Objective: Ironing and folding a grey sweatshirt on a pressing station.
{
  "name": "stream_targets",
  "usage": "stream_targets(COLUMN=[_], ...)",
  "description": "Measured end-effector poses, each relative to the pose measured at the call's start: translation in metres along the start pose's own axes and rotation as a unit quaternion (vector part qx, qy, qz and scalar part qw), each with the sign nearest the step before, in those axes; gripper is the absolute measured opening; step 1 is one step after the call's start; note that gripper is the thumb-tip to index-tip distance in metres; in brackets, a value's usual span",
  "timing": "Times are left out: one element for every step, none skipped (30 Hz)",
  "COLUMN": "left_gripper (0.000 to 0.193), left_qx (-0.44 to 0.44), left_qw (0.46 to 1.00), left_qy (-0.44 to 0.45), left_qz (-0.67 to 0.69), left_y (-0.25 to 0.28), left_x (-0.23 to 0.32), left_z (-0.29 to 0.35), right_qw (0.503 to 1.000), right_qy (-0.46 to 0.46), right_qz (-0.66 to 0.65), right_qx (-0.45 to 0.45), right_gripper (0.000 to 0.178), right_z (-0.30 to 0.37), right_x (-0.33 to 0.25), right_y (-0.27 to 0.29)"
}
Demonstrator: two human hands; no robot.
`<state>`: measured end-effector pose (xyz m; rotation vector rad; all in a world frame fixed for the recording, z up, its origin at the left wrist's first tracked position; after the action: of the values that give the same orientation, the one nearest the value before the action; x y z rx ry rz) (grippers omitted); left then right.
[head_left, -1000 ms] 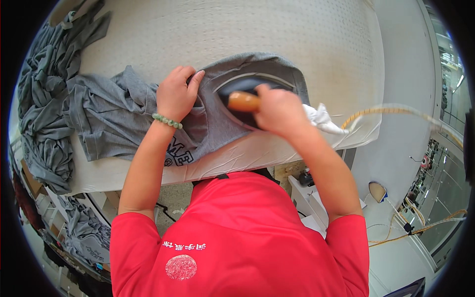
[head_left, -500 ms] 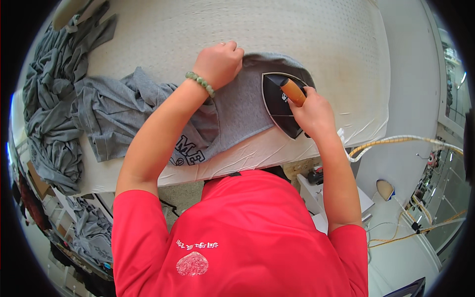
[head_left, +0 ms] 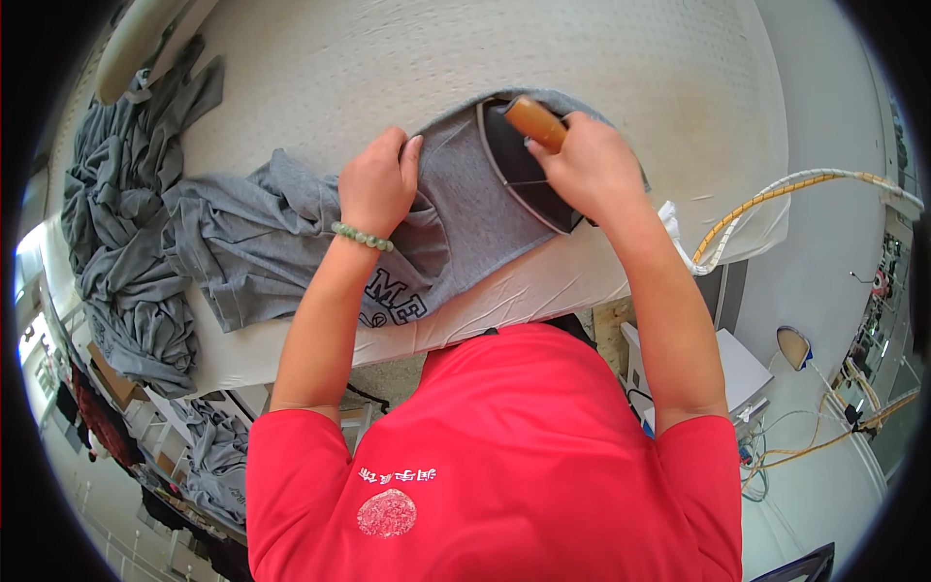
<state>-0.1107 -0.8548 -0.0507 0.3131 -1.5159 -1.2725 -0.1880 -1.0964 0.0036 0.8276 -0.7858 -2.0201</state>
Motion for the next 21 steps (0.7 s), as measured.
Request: stream_targets(left_gripper=[0.030, 0.029, 0.029, 0.029, 0.029, 0.030, 0.030, 0.030, 0.029, 0.029, 0.028, 0.028, 0.028, 0.027, 0.027, 0.027, 0.025, 0.024, 0.023, 0.023, 0.022], left_qx=[0.002, 0.006, 0.019, 0.023, 0.023, 0.019, 0.005, 0.019, 0.022, 0.023, 0.025, 0.027, 0.035, 0.044, 0.064, 0.058, 0.055, 0.051, 0.040, 0.051, 0.109], left_qw=[1.000, 1.000, 0.999, 0.999, 0.999, 0.999, 0.997, 0.998, 0.997, 0.994, 0.992, 0.992, 0.993, 0.994, 0.993, 0.994, 0.993, 0.993, 0.992, 0.992, 0.992], left_qy=[0.010, 0.019, 0.011, 0.026, 0.031, 0.036, 0.066, 0.040, 0.052, 0.066, 0.080, 0.083, 0.069, 0.053, 0.029, 0.036, 0.046, 0.055, 0.073, 0.064, 0.021], left_qz=[0.009, 0.019, 0.030, 0.028, 0.032, 0.036, 0.037, 0.043, 0.061, 0.078, 0.095, 0.095, 0.090, 0.086, 0.094, 0.087, 0.089, 0.092, 0.095, 0.101, 0.066], left_y=[-0.001, -0.003, -0.003, -0.003, -0.003, -0.003, -0.004, -0.002, -0.002, -0.002, -0.002, -0.002, -0.001, 0.000, 0.002, 0.001, 0.002, 0.003, 0.003, 0.007, 0.015], left_x=[-0.004, -0.008, -0.009, -0.013, -0.016, -0.019, -0.024, -0.023, -0.025, -0.028, -0.030, -0.030, -0.027, -0.024, -0.021, -0.020, -0.020, -0.020, -0.020, -0.017, -0.007], left_z=[0.001, 0.001, 0.001, 0.000, -0.001, -0.001, 0.000, 0.002, 0.005, 0.008, 0.012, 0.016, 0.019, 0.022, 0.024, 0.025, 0.025, 0.025, 0.026, 0.027, 0.032], right_qw=[1.000, 0.999, 0.994, 0.981, 0.981, 0.982, 0.983, 0.983, 0.983, 0.992, 0.997, 1.000, 1.000, 0.999, 0.998, 0.998, 0.997, 0.996, 0.994, 0.993, 0.992], right_qy=[0.022, 0.032, 0.076, 0.118, 0.121, 0.121, 0.120, 0.120, 0.120, 0.080, 0.042, 0.012, 0.004, -0.012, -0.030, -0.030, -0.053, -0.068, -0.087, -0.098, -0.103], right_qz=[0.017, 0.021, 0.067, 0.114, 0.117, 0.110, 0.104, 0.094, 0.100, 0.076, 0.052, 0.024, 0.028, 0.030, 0.033, 0.038, 0.045, 0.051, 0.053, 0.053, 0.062], right_qx=[-0.003, 0.004, -0.050, -0.102, -0.098, -0.097, -0.096, -0.108, -0.094, -0.063, -0.031, 0.006, -0.001, 0.017, 0.035, 0.038, 0.040, 0.042, 0.036, 0.029, 0.035], right_gripper=[0.041, 0.041, 0.039, 0.037, 0.037, 0.037, 0.036, 0.036, 0.036, 0.036, 0.037, 0.038, 0.038, 0.039, 0.040, 0.040, 0.041, 0.041, 0.040, 0.039, 0.039], right_z=[-0.001, 0.002, 0.007, 0.010, 0.010, 0.013, 0.012, 0.011, 0.008, 0.000, -0.009, -0.015, -0.019, -0.021, -0.020, -0.016, -0.009, -0.001, 0.008, 0.017, 0.028], right_x=[-0.010, -0.019, -0.033, -0.047, -0.055, -0.061, -0.066, -0.067, -0.066, -0.058, -0.048, -0.037, -0.025, -0.009, 0.009, 0.025, 0.045, 0.064, 0.087, 0.111, 0.135], right_y=[-0.002, -0.006, -0.017, -0.027, -0.029, -0.030, -0.030, -0.030, -0.027, -0.018, -0.008, 0.001, 0.004, 0.012, 0.020, 0.023, 0.025, 0.027, 0.030, 0.034, 0.039])
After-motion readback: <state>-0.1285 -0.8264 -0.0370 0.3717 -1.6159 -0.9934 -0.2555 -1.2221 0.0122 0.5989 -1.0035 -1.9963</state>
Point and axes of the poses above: each hand's wrist, its own z-axis away from the middle knuckle, its own y-axis out of the back of the hand, x = y × z, the point moved 6 cm from there along -z, towards the middle knuckle, and after that the axes turned 12 degrees about -x, right-handed, at the moved point
